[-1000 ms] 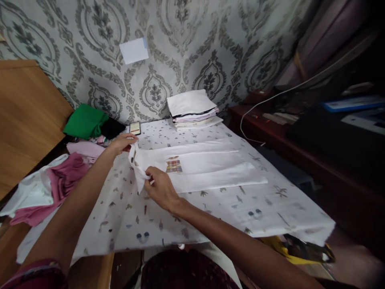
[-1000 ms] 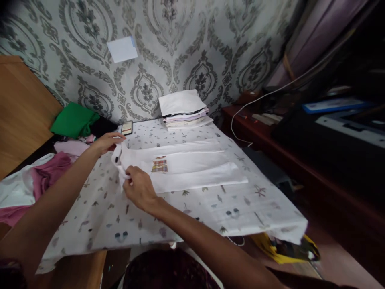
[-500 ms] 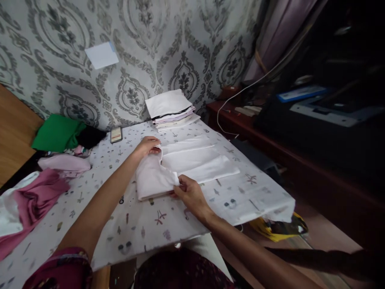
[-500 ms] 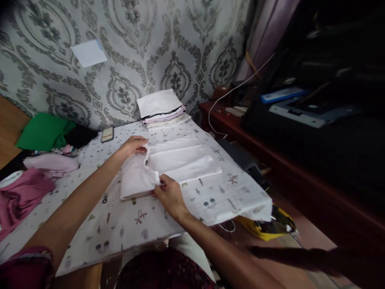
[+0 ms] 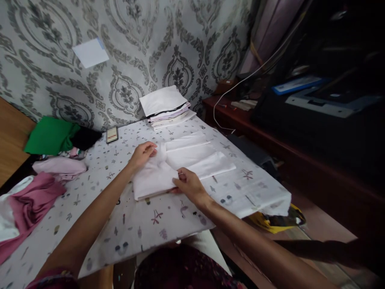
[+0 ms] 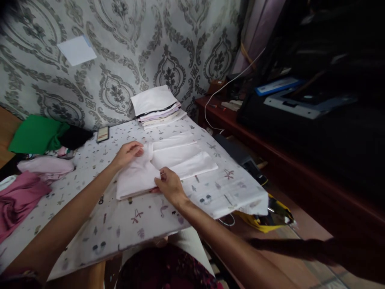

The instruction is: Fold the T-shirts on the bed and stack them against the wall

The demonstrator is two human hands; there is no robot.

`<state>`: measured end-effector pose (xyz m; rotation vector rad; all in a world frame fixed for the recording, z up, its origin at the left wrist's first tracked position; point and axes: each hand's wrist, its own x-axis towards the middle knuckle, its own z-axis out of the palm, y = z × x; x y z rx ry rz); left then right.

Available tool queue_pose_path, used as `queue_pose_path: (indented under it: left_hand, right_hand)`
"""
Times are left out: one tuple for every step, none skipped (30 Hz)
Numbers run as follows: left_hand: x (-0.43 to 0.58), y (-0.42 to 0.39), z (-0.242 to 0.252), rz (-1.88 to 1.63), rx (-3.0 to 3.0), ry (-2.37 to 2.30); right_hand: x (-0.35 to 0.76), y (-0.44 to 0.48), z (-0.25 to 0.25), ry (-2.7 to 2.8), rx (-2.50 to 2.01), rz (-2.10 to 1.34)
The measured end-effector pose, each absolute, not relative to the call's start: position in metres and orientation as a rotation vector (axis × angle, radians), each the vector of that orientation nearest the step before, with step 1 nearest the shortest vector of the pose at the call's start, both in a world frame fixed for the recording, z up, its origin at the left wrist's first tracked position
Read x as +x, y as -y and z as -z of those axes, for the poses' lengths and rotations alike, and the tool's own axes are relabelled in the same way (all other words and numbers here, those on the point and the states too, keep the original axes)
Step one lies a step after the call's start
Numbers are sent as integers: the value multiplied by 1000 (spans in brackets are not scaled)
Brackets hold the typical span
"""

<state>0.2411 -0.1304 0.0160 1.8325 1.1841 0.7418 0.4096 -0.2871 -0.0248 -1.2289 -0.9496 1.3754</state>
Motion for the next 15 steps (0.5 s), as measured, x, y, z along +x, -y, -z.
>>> queue_pose_path:
  left_hand:
    - [235,140,-16,-712,1986,-1175]
    - [230,150,-16,-670,2133,-1168]
    - [225,161,-15,-616,2261,-1165]
    - [222,171,-13,-545,2363,-1171]
    - [219,180,-10,-461,2441,-1181]
    - [216,187,-6,-374,2504,-1190]
    - [215,193,-2,-294,2558,-1195]
    - [214,197,2,-227,2603,-1194]
    - [214,199,6,-181,2638,-1192]
    - [213,200,10,-158,2662,-1188]
    - [213,200,12,-153,2678,-1182]
    - [213,200,14,-158,2685,-1177]
    - [213,200,16,-164,2687,-1171]
    - [214,200,16,-171,2689,-1169]
    - [214,201,17,-178,2690,-1170]
  right_hand:
    - [412,286,23,1013,-1257,-1328]
    - [415,285,20,1094,-1303,-1252]
    - [417,284,18,1189,-1364,-1153]
    - [419,284,16,1298,-1431,-1045]
    - [421,285,14,1415,-1495,-936]
    - [423,287,13,1527,-1552,-832]
    - [424,288,12,1628,-1598,-739]
    - [425,289,11,1708,-1631,-657]
    - [426,289,11,1761,-1652,-582]
    - [426,287,10,1790,-1660,-514]
    - [425,283,10,1803,-1653,-456]
    - [424,276,8,1811,-1635,-415]
    - [423,267,6,1822,-1612,-388]
    - [421,255,4,1835,-1594,-370]
    - [418,242,2,1856,-1585,-358]
